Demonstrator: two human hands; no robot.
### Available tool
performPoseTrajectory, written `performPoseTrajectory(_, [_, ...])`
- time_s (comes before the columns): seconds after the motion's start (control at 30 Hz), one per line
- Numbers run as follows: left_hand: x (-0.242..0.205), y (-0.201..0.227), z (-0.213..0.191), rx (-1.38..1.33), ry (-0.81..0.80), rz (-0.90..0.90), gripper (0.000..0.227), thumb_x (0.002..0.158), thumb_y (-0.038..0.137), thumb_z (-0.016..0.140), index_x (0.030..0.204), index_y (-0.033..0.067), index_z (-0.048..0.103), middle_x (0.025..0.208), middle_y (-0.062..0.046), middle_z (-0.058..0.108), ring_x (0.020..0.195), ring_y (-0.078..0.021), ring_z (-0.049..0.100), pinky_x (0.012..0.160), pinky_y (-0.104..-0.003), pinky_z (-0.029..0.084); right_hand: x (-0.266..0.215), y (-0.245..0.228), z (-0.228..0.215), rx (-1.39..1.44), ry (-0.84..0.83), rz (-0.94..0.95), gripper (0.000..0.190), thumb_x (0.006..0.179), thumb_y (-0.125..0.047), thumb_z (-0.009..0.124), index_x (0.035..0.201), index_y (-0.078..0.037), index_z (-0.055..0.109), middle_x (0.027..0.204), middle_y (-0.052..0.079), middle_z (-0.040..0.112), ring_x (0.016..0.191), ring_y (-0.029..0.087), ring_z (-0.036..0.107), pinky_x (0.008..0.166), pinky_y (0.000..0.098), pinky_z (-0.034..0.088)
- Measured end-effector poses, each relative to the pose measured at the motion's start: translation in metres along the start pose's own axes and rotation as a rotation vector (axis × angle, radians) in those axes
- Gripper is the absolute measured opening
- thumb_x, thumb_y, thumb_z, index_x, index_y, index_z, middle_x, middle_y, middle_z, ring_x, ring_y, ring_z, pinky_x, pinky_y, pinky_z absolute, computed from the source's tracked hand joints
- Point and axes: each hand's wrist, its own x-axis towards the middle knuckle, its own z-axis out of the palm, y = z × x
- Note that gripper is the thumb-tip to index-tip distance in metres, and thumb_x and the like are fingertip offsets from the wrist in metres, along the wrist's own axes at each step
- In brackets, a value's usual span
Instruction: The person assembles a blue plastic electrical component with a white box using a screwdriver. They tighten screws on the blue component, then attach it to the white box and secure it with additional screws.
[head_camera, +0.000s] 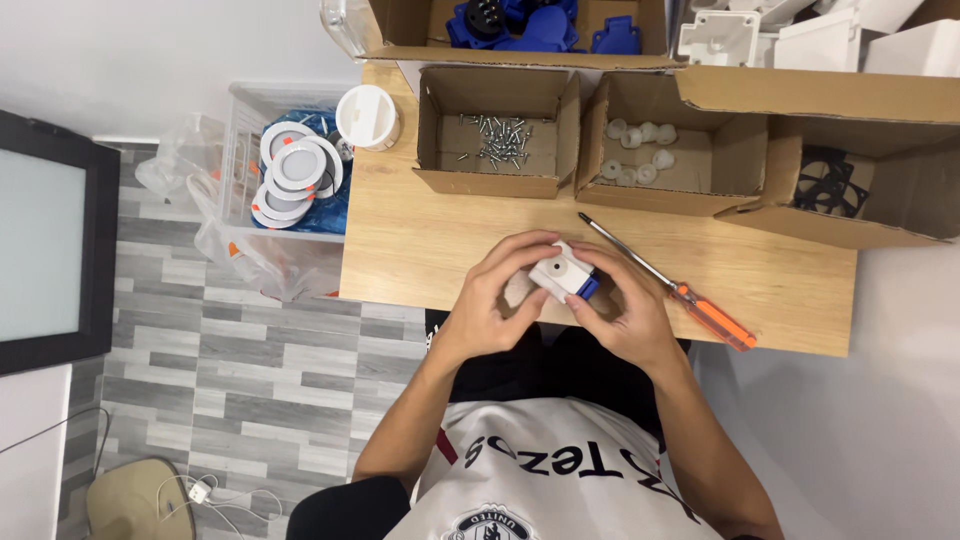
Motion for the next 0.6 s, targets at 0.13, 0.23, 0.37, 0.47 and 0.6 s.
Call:
performPoseTrajectory(0.13, [0.007,-0.007,0.0,0.02,0.021,0.015,0.03,0.097,0.008,0.078,0.127,0.01,0.079,0.133,-0.015,0.076,0.126,-0.0373,0.074,0.105,-0.05,0.062,0.002,0.001,0.001,0.009,-0.017,0.013,0.056,0.084,-0.01,0.091,0.134,0.006,0.07,0.136,0.026,0.076,0.13,0.042,0.073,0.109,0.0521,0.056])
performPoseTrajectory(0.23, [0.011,-0.006,-0.001,-0.009,0.036,-0.013,0.023,0.096,0.008,0.081,0.119,0.0103,0.082,0.127,-0.014,0.078,0.12,-0.0353,0.076,0.1,-0.046,0.064,0.003,-0.003,0.008,-0.063,0.031,-0.014,0.062,0.078,-0.012,0.097,0.131,0.006,0.071,0.133,0.024,0.078,0.125,0.04,0.075,0.107,0.0472,0.057])
performPoseTrajectory(0.37, [0.012,-0.01,0.002,-0.042,0.076,-0.054,0.019,0.091,0.01,0.088,0.11,0.0106,0.084,0.122,-0.011,0.081,0.112,-0.029,0.078,0.093,-0.04,0.066,0.002,-0.001,0.014,-0.13,0.102,-0.023,0.058,0.075,-0.009,0.099,0.126,0.005,0.074,0.128,0.022,0.081,0.117,0.038,0.078,0.101,0.0443,0.061])
performPoseTrajectory(0.47, [0.009,-0.022,0.009,-0.04,0.122,-0.051,0.025,0.087,0.02,0.094,0.099,0.0098,0.076,0.118,-0.009,0.08,0.103,-0.025,0.076,0.083,-0.035,0.062,-0.005,0.01,0.014,-0.088,0.101,0.0,0.059,0.074,-0.009,0.099,0.125,0.006,0.075,0.128,0.023,0.081,0.117,0.038,0.078,0.1,0.0441,0.062])
performPoseTrajectory(0.6, [0.008,-0.021,0.007,-0.042,0.098,-0.064,0.044,0.079,0.031,0.1,0.1,0.0135,0.065,0.122,-0.008,0.079,0.107,-0.0249,0.074,0.087,-0.037,0.059,-0.01,0.021,0.013,-0.083,0.085,0.018,0.059,0.071,-0.004,0.099,0.125,0.006,0.076,0.127,0.023,0.081,0.117,0.038,0.079,0.1,0.0442,0.061])
